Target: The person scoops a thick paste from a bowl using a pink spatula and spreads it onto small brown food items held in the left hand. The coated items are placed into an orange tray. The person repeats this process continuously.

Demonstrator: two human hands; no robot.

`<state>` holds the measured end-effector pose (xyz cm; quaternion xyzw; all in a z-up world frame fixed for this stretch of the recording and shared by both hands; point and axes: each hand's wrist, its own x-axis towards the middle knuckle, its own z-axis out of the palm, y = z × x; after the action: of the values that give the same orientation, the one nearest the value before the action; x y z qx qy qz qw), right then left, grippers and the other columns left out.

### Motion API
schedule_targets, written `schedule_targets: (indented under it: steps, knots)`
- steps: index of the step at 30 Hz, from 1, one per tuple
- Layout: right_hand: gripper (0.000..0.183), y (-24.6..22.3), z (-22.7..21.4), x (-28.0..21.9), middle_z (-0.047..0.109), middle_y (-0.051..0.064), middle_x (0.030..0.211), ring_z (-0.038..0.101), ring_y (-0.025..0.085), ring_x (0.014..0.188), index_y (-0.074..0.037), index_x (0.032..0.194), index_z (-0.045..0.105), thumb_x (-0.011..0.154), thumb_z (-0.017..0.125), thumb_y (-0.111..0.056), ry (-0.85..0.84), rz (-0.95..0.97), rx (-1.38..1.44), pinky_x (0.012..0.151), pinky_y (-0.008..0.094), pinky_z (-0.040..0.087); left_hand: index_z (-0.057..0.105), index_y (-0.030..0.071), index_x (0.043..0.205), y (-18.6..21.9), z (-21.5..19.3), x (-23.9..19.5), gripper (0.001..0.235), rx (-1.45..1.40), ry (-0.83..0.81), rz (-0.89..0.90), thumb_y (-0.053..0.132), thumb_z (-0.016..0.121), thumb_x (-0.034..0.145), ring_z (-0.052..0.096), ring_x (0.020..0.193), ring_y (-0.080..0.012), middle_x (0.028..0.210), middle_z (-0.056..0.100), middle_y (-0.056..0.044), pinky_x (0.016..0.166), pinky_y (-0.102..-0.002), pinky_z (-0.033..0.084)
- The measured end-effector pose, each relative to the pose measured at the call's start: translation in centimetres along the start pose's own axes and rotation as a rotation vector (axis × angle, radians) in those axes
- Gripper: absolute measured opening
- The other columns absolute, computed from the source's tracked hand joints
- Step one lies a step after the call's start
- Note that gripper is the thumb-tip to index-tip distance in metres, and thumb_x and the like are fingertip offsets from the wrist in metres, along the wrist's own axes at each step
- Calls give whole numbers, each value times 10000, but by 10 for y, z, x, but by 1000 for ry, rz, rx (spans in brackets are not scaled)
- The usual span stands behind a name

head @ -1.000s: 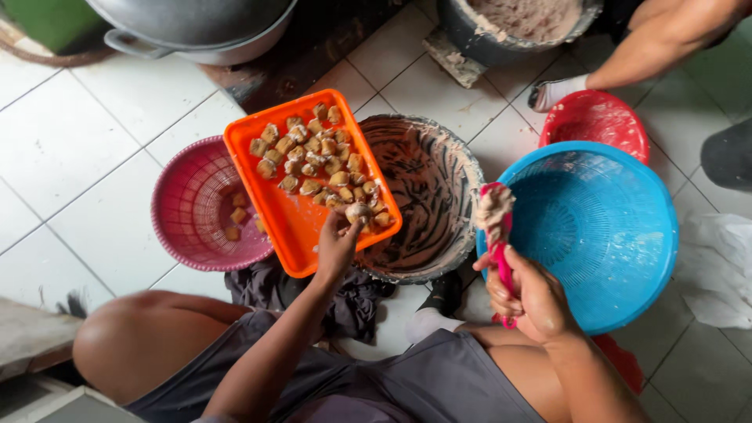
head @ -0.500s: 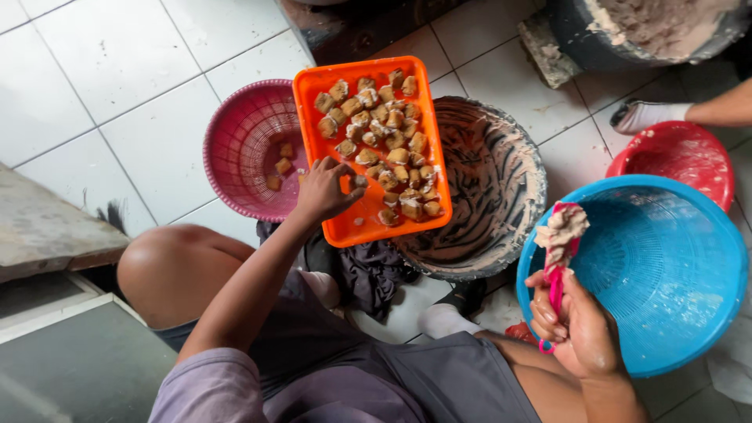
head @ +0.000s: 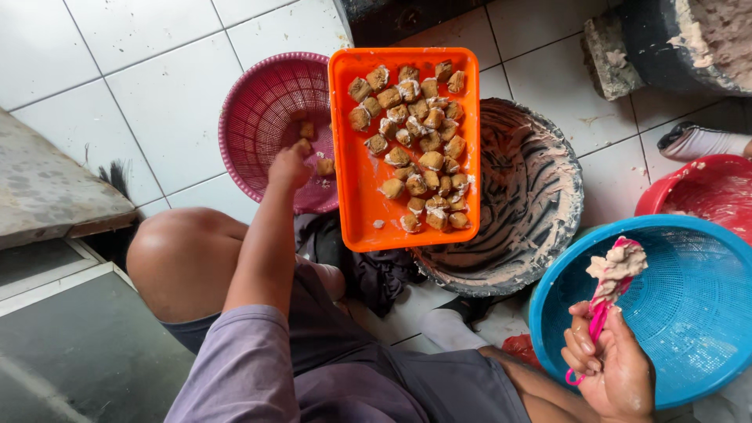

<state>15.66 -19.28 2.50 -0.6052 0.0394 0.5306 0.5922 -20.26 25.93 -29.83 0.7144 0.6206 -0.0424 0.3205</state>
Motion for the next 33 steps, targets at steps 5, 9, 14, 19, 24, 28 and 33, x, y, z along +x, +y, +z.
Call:
schedule_targets:
  steps: [5,9,14,19,24,28,33]
  knots:
    - [507,-2,5,8,374,0,681,270,78,511,27,1153,545,1138,372,-449,27,4,11,451,248,224,582,110,1318,7,73,20,413,280,-95,211,154,613,908,604,1225,-373,1394,535,-189,952,-474,550]
    - [481,-2,11,3,379,3,672,271,79,499,24,1135,548,1104,383,-428,47,42,-26,446,253,233,575,57,1308,-4,84,21,278,139,-45,62,188,535,1065,634,1182,-423,1332,583,-247,963,-505,552]
    - [481,-10,26,1,385,5,655,281,86,494,28,1122,563,1085,394,-421,0,21,-27,442,260,240,543,-12,1201,7,8,14,274,-234,392,62,124,630,980,598,1044,-390,1195,536,-243,900,-513,519]
    - [440,-7,34,-7,437,10,672,303,65,487,34,1120,591,1083,412,-367,-121,-82,18,449,257,253,540,25,1079,84,-92,-27,222,-585,714,84,6,728,961,600,990,-244,1124,520,-118,872,-391,520]
    - [321,1,46,-13,444,-27,681,342,41,524,23,1132,616,1061,520,-274,-207,-134,-37,464,235,276,615,5,1050,193,-98,-173,227,-641,408,912,-124,707,887,619,1034,-236,1102,656,-121,901,-337,524]
    - [232,14,71,-14,535,-38,758,427,39,548,-10,1062,596,924,725,-144,-81,-245,-275,470,227,325,659,26,971,261,-58,-288,338,-656,-9,1136,-162,758,709,604,1059,-257,1103,640,-117,868,-305,557]
    - [294,27,79,-18,584,-49,910,545,15,769,-61,1131,571,929,773,-132,-97,-527,-178,656,214,445,615,8,1053,294,-36,-348,260,-843,-91,1200,-50,721,822,607,1078,-228,1167,599,-118,913,-326,523]
